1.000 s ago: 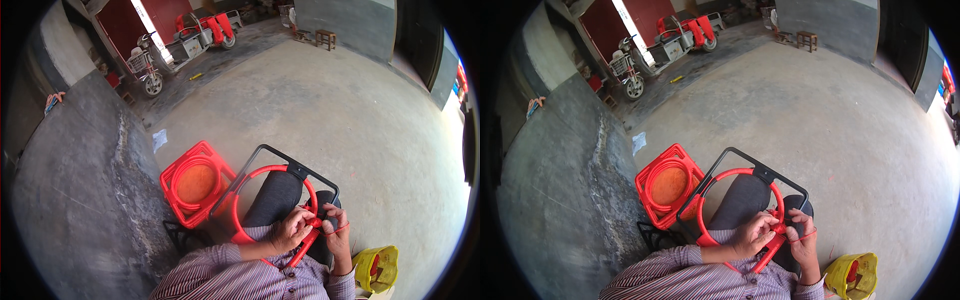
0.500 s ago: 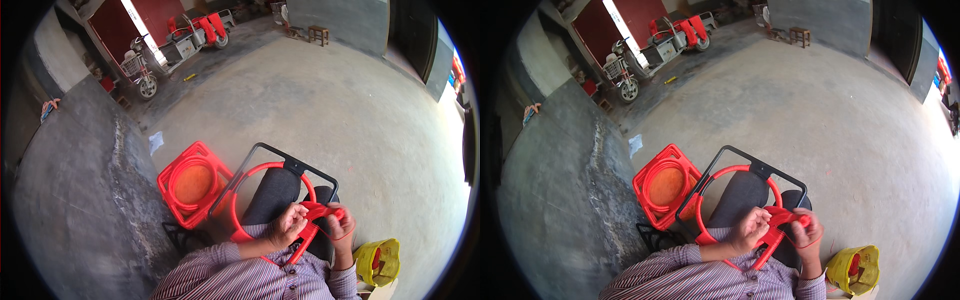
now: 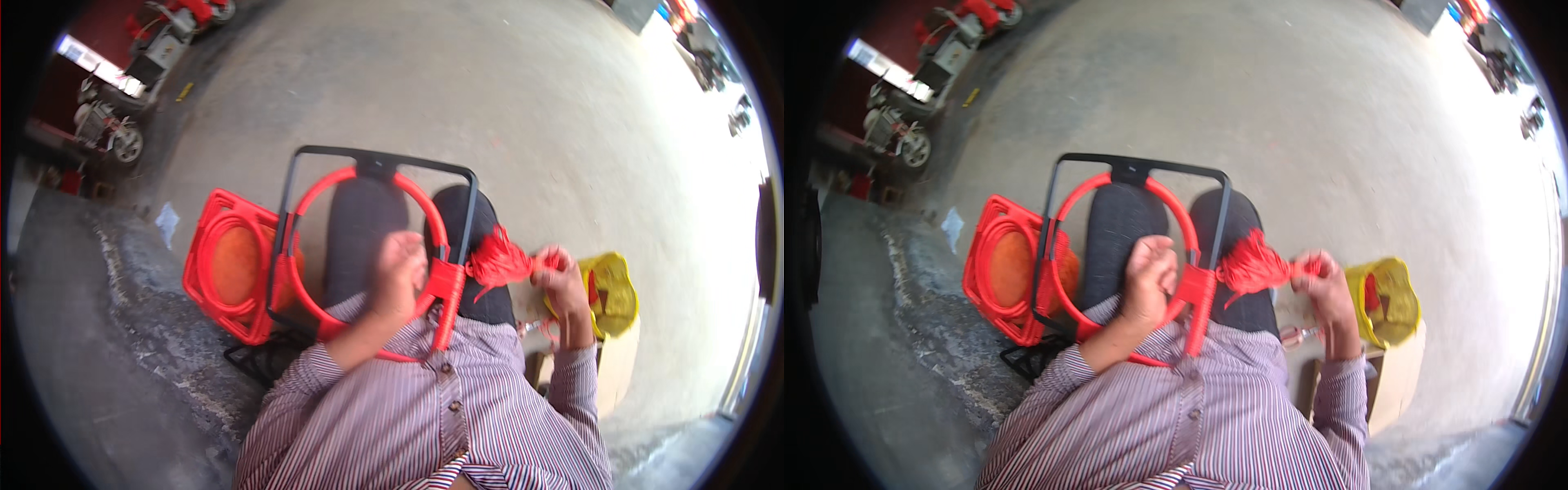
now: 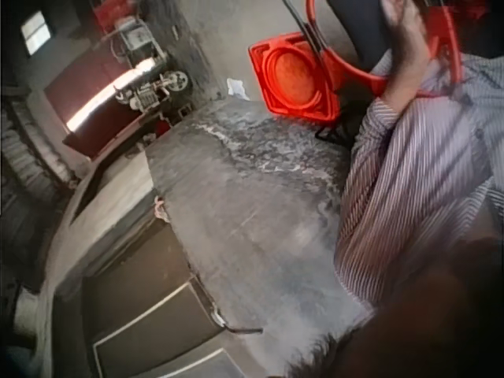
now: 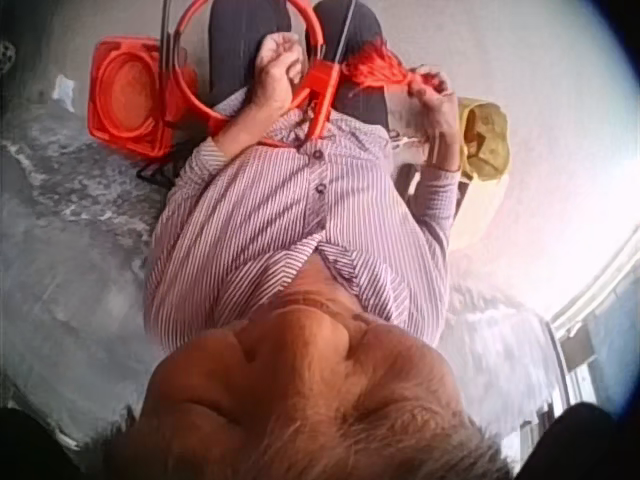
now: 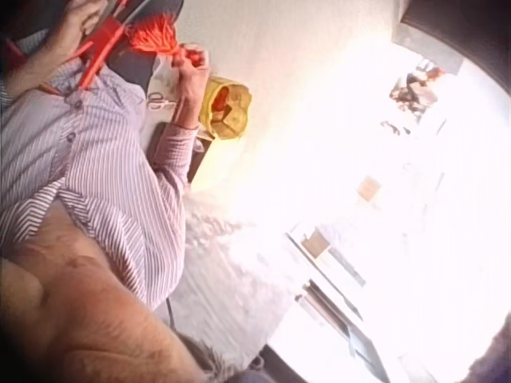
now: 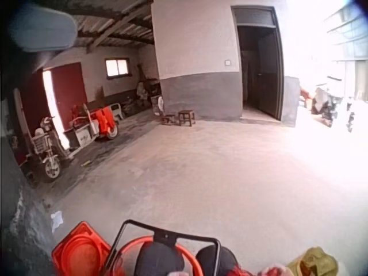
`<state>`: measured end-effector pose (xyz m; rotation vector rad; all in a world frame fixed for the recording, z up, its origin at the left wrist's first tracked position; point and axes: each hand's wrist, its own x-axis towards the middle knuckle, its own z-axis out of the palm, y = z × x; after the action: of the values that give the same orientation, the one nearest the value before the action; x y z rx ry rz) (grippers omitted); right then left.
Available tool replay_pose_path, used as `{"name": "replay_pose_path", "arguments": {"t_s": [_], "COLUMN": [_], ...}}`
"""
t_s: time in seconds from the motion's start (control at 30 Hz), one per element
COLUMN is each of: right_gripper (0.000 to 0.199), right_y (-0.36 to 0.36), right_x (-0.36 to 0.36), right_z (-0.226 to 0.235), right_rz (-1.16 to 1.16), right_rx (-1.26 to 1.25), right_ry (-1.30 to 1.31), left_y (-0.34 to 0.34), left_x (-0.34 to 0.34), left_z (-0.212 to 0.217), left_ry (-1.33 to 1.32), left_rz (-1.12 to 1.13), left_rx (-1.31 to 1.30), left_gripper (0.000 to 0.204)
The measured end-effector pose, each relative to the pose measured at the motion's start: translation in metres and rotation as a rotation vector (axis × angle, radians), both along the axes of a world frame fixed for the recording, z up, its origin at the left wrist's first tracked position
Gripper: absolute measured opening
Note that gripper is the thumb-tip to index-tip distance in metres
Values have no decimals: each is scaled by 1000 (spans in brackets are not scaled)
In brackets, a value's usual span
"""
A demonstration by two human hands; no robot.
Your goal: Wrapping a red cord tightly around the red plastic section of a frame component.
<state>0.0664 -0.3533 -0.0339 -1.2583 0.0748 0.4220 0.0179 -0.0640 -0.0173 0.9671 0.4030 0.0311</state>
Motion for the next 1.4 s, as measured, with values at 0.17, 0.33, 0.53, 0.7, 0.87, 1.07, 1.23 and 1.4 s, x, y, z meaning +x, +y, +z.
{"name": "replay_pose_path", "arguments": {"t_s": [0.17,0.33,0.53,0.7,0.87,1.07,1.23,1.4], "right_gripper": [41,35,28,14,28,17,25,22], "right_y": [-2,-11,-112,-97,54,54,52,53], "right_x": [3,-1,14,11,-15,-1,-28,-50], "right_z": [0,4,0,-13,28,20,9,15], "right_rz": [-331,-244,-350,-642,102,154,63,70], "right_rx": [592,743,1033,460,-138,-206,-138,-146], "right_ry": [1,6,-222,-117,90,66,113,121], "left_y": [-3,-13,-2,-2,-2,-1,-1,4], "left_x": [11,9,3,8,8,8,9,5], "left_z": [-4,11,3,-2,-5,-13,-6,-15], "left_ry": [131,123,68,55,70,148,176,185], "left_rz": [-118,-235,-315,-367,-400,-352,-392,-383], "left_rx": [30,-147,-308,-324,-319,-227,-256,-311], "left_gripper": [27,39,42,42,41,36,34,36]}}
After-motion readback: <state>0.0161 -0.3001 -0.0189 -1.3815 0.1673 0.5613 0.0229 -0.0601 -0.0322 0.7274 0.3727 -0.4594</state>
